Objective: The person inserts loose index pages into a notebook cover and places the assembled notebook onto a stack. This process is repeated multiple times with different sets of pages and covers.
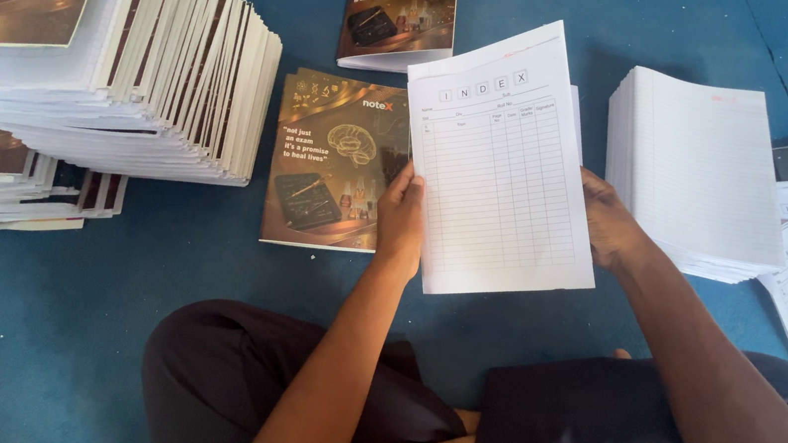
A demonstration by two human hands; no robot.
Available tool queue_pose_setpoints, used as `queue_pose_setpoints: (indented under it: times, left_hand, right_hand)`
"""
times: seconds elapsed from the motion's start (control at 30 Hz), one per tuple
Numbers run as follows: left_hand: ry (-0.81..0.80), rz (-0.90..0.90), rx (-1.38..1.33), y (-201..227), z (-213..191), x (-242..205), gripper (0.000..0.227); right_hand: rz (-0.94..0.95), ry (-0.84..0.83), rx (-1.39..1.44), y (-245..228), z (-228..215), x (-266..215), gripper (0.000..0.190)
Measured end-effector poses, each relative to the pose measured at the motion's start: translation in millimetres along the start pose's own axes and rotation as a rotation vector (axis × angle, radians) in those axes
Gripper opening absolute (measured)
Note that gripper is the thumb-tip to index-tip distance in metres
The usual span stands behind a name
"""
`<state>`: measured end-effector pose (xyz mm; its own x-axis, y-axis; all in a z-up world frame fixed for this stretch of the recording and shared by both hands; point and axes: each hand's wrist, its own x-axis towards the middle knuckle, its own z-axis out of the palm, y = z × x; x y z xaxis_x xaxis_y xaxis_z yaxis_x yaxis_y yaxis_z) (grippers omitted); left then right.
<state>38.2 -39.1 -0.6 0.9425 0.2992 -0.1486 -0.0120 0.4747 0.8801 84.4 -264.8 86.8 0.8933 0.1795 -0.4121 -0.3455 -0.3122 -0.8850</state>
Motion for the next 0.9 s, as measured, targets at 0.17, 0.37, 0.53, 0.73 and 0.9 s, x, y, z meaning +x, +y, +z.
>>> queue_pose_setpoints:
  times: [0.17,0.37,0.53,0.73,0.9]
  left_hand:
    - [0.029,-0.065,0.016,6,0,0,0.045]
    - [0.025,-0.019,-0.015,8,0,3,0.044]
    - [0.035,-0.027,-0.032,7,-3,5,0.045]
    - [0.040,-0.027,-0.040,8,-3,5,0.045]
    - [0.037,-0.031,-0.017,13,-2,3,0.045]
  right_hand:
    - [-0.005,0.007,0.034,-1,2,-1,0.050]
    - [-0.015,-0.001,-0.011,3,1,0,0.050]
    - [-0.034,-0.029,0.053,5,2,1,0.051]
    - [-0.035,-0.024,0.044,8,0,2,0.047]
    - [-0.048,-0.023,0.055,12,-1,5,0.043]
